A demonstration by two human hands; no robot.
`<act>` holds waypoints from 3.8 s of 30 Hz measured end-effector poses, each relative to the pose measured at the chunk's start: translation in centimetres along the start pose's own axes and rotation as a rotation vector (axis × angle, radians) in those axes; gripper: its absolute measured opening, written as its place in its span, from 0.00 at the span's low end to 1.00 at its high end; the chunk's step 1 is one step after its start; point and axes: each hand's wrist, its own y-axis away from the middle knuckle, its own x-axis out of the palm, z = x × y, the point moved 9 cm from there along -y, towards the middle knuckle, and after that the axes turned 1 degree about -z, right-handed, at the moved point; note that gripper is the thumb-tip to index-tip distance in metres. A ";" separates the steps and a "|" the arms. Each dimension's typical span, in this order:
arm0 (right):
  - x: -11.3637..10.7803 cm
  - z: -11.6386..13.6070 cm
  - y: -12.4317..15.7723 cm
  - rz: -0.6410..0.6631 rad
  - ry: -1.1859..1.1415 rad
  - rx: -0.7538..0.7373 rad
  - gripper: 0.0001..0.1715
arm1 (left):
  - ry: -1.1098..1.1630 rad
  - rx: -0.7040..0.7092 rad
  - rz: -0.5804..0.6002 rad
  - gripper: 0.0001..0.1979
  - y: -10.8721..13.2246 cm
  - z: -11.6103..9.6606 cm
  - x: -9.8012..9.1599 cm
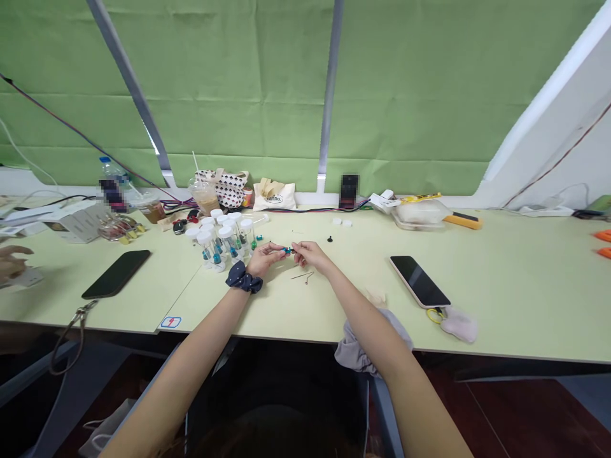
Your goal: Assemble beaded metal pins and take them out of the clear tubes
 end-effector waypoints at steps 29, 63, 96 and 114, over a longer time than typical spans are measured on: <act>0.3 0.5 0.3 0.015 -0.020 0.001 0.24 | -0.020 -0.004 -0.002 0.18 0.1 0.1 0.1; -0.4 0.2 -0.2 -0.022 -0.097 -0.032 0.19 | -0.045 -0.016 0.036 0.17 0.1 0.2 0.4; -0.5 0.3 0.0 -0.052 0.001 -0.013 0.22 | -0.039 -0.016 0.028 0.18 0.1 0.1 0.5; -0.3 0.9 0.2 -0.055 0.003 -0.063 0.21 | -0.055 -0.003 0.001 0.17 0.1 0.1 0.2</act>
